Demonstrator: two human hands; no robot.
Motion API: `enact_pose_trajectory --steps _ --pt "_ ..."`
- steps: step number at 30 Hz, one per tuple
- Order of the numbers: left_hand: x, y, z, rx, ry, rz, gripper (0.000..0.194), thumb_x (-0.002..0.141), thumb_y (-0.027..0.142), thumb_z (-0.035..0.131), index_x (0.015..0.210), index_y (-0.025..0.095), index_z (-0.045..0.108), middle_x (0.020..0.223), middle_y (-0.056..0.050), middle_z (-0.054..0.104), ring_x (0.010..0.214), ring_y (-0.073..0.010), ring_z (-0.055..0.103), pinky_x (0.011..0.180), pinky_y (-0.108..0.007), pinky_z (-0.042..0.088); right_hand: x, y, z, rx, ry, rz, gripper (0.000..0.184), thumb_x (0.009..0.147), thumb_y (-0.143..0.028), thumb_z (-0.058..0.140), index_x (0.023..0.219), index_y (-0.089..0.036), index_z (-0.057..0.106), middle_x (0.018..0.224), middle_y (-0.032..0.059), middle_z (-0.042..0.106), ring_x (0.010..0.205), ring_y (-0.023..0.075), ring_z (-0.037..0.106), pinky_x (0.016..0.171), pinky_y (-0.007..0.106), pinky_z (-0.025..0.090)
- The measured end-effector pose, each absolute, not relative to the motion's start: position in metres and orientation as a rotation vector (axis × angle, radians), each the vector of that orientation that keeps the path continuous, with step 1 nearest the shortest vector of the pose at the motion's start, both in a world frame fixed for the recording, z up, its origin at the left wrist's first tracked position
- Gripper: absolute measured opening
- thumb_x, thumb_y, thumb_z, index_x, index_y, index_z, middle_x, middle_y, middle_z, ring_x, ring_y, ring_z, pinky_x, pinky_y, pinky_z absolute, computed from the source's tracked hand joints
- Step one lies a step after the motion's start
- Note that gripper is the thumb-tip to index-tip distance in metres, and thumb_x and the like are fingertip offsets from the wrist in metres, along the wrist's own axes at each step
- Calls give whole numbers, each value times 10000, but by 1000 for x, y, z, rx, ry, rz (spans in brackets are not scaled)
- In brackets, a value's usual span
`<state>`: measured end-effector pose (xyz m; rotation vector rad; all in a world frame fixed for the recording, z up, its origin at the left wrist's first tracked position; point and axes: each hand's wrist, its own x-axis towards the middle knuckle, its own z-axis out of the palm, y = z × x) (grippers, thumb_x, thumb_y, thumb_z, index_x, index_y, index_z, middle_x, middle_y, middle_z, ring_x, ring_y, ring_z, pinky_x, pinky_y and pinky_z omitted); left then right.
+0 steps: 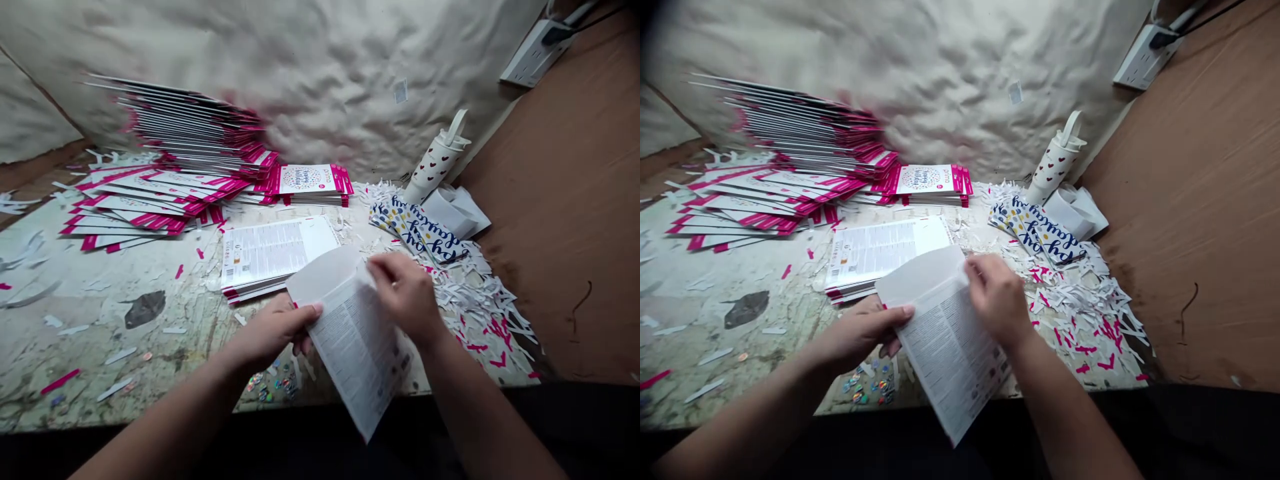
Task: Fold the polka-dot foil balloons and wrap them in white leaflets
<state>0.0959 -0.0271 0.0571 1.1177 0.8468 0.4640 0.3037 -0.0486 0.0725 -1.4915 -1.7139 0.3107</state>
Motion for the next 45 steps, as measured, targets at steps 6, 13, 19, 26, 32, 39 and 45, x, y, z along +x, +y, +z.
enact_pose_trajectory --steps 6,13,19,26,32,39,45 --pt "108 -44 46 1187 935 449 396 731 469 524 543 121 518 393 -4 497 360 -81 442 390 -183 345 269 -78 52 -1357 -2096 223 175 858 -153 469 908 -151 637 837 66 631 786 182 565 731 306 458" --pt "110 -49 46 1204 951 441 393 733 464 516 544 120 529 405 -10 512 378 -88 464 403 -183 350 275 -76 54 -1419 -2100 206 181 834 -86 429 851 -133 603 812 75 612 773 194 553 718 322 459" --pt "113 -52 44 1205 950 442 404 773 445 499 539 117 530 426 -18 521 394 -95 479 423 -193 375 265 -82 52 -1375 -2244 35 193 856 -114 402 869 -130 593 811 88 601 770 207 543 693 319 451" --pt "106 -49 47 1193 976 416 350 769 430 523 652 103 569 467 -23 560 426 -118 527 450 -215 430 318 -82 56 -1825 -2047 -367 194 809 -92 377 831 -130 566 777 113 574 728 226 524 630 334 436" --pt "110 -54 49 1240 1081 513 417 826 409 470 593 84 590 483 -60 594 454 -121 546 502 -226 450 345 -113 70 -2023 -2102 -212 462 823 -324 471 1242 -130 458 1161 160 571 1039 310 543 799 449 481" --pt "100 -36 75 2036 879 1138 789 674 359 720 1341 221 323 1310 -126 464 1135 -259 493 920 -382 440 297 -109 78 -1317 -2175 -92 507 822 -102 444 1326 -147 413 1276 138 509 1153 242 497 943 393 452" --pt "81 -26 47 2544 539 785 316 855 204 486 1147 280 583 1195 -45 598 1156 -221 509 1035 -418 338 337 -123 55 -1199 -2096 -103 414 838 -138 489 1242 -221 519 1116 107 608 1043 241 570 878 440 491"
